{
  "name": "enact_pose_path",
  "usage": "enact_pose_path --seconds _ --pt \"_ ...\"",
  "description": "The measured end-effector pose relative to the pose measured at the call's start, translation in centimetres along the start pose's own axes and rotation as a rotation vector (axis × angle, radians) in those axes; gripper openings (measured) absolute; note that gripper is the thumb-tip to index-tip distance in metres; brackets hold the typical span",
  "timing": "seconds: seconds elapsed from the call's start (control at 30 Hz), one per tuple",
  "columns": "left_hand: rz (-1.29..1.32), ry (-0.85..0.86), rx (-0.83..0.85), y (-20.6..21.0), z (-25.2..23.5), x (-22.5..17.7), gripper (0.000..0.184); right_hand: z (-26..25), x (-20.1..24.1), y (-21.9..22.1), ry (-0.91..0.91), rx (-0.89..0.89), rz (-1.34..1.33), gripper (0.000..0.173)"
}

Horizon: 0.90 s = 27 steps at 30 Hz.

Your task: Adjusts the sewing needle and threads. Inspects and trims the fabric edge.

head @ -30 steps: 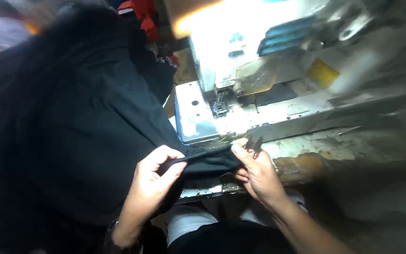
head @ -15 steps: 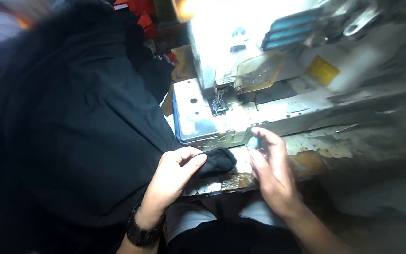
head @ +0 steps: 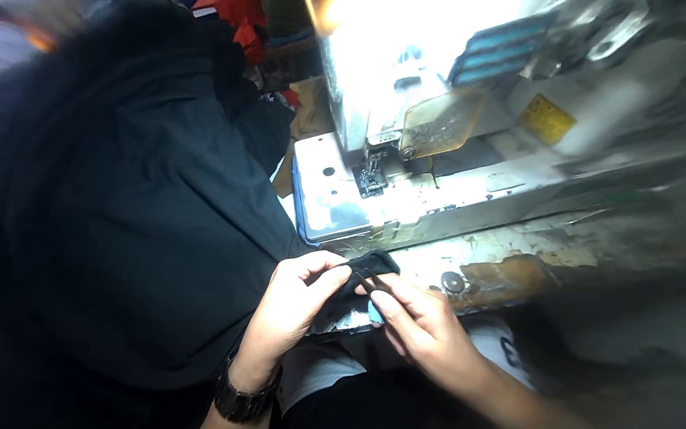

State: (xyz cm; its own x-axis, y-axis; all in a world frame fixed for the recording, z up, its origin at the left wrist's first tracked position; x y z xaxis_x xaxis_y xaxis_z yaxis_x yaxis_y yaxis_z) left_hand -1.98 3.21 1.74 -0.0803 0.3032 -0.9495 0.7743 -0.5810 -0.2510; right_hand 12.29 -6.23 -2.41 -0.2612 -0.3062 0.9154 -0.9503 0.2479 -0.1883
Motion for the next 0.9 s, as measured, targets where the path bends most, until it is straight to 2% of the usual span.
enact_pose_path --seconds 0.27,0.37,0.43,0.5,0.57,0.63,0.7,0.77,0.83,0.9 --pt "0.010 0.002 -0.015 0.0 0.1 0.1 0.015 0.3 0.0 0.0 0.030 -0.029 -0.002 0.029" --pt "0.009 0.029 0.029 0.2 0.0 0.2 0.015 0.1 0.1 0.1 0.018 -0.045 -0.015 0.028" --pt "0.024 0.034 0.076 0.6 0.0 0.1 0.016 0.1 0.4 -0.1 -0.101 -0.072 -0.005 0.027" --pt "-0.026 0.050 0.096 0.8 0.1 0.0 0.017 0.4 1.4 -0.4 -0.328 -0.057 0.001 0.026" --pt "-0.190 0.051 0.064 1.0 -0.1 0.7 0.019 1.4 4.1 -0.9 -0.555 0.099 -0.039 0.028" --pt "-0.299 0.003 0.019 1.3 0.0 2.3 0.021 2.4 6.9 -1.2 -0.617 0.239 -0.125 0.026" --pt "-0.246 -0.021 0.008 1.1 0.1 2.3 0.019 1.3 5.3 -0.9 -0.525 0.114 -0.037 0.028" --pt "-0.119 -0.047 -0.018 0.7 -0.1 1.8 0.012 -0.3 1.2 -0.9 -0.291 -0.069 0.145 0.028" --pt "0.018 -0.098 -0.052 0.2 0.1 1.8 0.010 -0.3 -1.5 -1.3 -0.086 -0.137 0.224 0.031" --pt "0.113 -0.113 -0.044 0.0 0.2 1.8 0.013 0.3 -1.7 -1.9 -0.042 -0.187 0.194 0.030"
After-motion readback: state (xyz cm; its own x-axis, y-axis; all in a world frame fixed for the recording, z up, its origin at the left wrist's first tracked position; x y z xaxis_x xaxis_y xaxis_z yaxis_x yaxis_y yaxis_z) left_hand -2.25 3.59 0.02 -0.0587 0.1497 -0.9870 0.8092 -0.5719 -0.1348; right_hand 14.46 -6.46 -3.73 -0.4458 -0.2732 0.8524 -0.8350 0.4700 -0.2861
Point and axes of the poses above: each hand's wrist, its own z-axis away from the middle knuckle, its own y-axis out of the palm, x = y × z, the point moved 5 cm from there along -z, towards the middle knuckle, and after that the axes turned 2 degrees about y, right-handed, at the moved point
